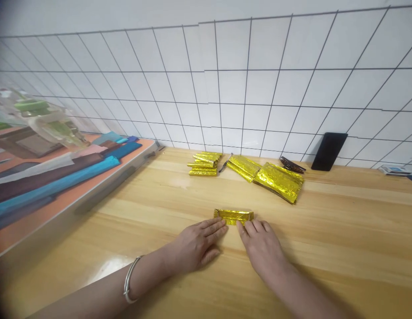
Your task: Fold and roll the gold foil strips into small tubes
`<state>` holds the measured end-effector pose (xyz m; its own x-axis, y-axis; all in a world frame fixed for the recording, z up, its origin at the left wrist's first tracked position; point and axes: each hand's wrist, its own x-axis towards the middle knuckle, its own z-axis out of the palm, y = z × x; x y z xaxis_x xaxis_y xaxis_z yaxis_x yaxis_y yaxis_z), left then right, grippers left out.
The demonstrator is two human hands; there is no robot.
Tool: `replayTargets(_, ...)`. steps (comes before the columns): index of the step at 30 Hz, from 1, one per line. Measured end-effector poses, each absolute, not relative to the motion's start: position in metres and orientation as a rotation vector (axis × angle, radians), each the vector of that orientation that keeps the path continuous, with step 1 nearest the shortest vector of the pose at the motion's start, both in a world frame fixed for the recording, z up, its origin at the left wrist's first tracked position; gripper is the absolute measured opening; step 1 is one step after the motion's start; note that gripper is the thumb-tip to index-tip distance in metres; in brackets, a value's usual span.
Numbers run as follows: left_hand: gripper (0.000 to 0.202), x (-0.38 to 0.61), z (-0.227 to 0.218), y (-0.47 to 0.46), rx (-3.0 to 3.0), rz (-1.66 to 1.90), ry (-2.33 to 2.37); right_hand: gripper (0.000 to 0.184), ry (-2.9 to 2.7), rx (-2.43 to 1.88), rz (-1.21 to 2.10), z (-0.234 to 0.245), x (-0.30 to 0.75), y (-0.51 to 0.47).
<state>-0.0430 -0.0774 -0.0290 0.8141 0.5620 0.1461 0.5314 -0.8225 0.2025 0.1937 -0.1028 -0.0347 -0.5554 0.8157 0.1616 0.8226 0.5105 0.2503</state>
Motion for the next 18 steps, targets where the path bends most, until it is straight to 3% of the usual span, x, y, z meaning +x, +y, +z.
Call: replayTargets(18, 0.039, -0.054, -0.016, -0.075, 2.795, 0.336, 0.93, 0.052, -2.704, -1.393, -0.377, -0.032, 0.223, -0.107)
